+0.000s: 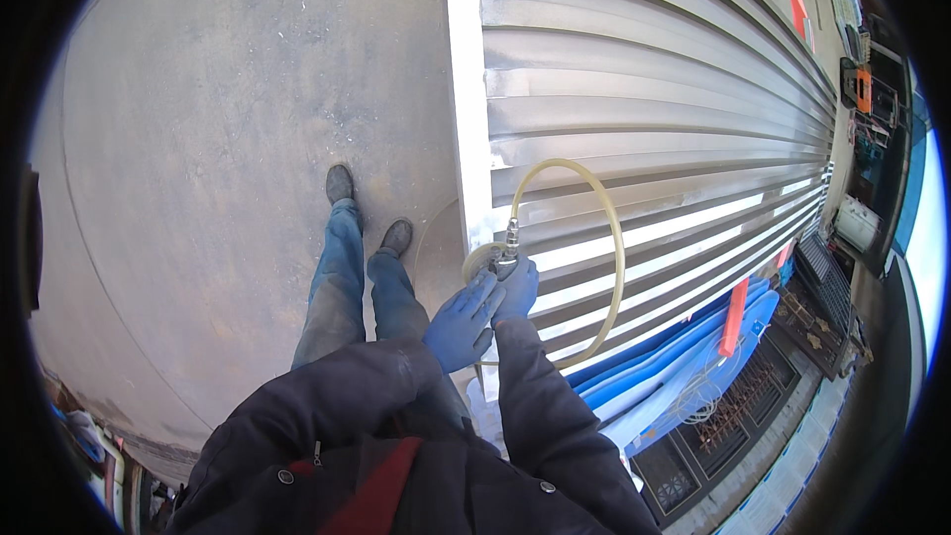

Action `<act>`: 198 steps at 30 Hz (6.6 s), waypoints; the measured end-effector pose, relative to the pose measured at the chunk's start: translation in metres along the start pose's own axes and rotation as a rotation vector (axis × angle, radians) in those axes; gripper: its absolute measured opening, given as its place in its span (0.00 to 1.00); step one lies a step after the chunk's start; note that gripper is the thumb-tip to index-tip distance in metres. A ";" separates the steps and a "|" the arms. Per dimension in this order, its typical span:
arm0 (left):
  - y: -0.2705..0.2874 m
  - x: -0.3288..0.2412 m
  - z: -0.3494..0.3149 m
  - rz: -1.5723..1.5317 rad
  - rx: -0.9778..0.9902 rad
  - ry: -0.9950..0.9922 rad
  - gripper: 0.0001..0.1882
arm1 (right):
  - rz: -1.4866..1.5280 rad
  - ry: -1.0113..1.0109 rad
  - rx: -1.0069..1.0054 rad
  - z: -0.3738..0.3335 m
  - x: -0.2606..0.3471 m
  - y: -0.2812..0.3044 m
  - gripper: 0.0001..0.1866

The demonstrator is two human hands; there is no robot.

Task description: The person uses a pneumatic sander to smooth the edges of a white metal grate. They reposition a red plastic sheet on the floor and continue sanding different sections of the grate.

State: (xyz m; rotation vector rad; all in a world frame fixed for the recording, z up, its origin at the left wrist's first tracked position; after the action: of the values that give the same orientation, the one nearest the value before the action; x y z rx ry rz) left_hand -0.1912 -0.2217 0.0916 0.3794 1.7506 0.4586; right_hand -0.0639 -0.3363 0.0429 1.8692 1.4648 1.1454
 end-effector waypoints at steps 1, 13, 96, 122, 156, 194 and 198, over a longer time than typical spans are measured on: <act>0.008 0.004 0.007 0.012 -0.073 -0.025 0.42 | 0.012 0.051 -0.006 0.008 0.008 -0.002 0.32; 0.128 0.040 0.089 0.116 -0.187 0.031 0.42 | 0.283 0.071 -0.056 0.091 0.164 -0.015 0.25; 0.264 0.084 0.267 -0.043 -0.334 0.126 0.48 | 0.089 0.261 -0.040 0.276 0.394 0.045 0.33; 0.371 0.138 0.340 -0.025 -0.333 0.067 0.48 | 0.032 0.176 -0.061 0.350 0.509 0.041 0.33; 0.502 0.141 0.135 -0.183 -0.053 0.391 0.24 | 1.639 -0.333 0.161 0.098 0.358 0.055 0.13; 0.474 -0.103 0.112 -1.132 1.198 0.645 0.42 | 1.334 0.296 -0.603 -0.207 0.426 0.183 0.33; 0.464 -0.099 0.083 -1.183 1.019 0.770 0.34 | 1.158 0.615 -0.775 -0.252 0.432 0.188 0.23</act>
State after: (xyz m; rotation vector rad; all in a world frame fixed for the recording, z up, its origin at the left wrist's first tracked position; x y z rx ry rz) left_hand -0.0839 0.1413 0.3891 -0.2413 2.4671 -1.3354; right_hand -0.1485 -0.0101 0.4566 1.7472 -0.1494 2.4819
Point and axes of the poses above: each hand's wrist, its own z-axis towards the middle knuckle, its own y-axis out of the back of the hand, x = y × z, the point moved 1 cm from there along z, towards the middle knuckle, and after that the axes turned 11 degrees about z, right-handed, at the moved point
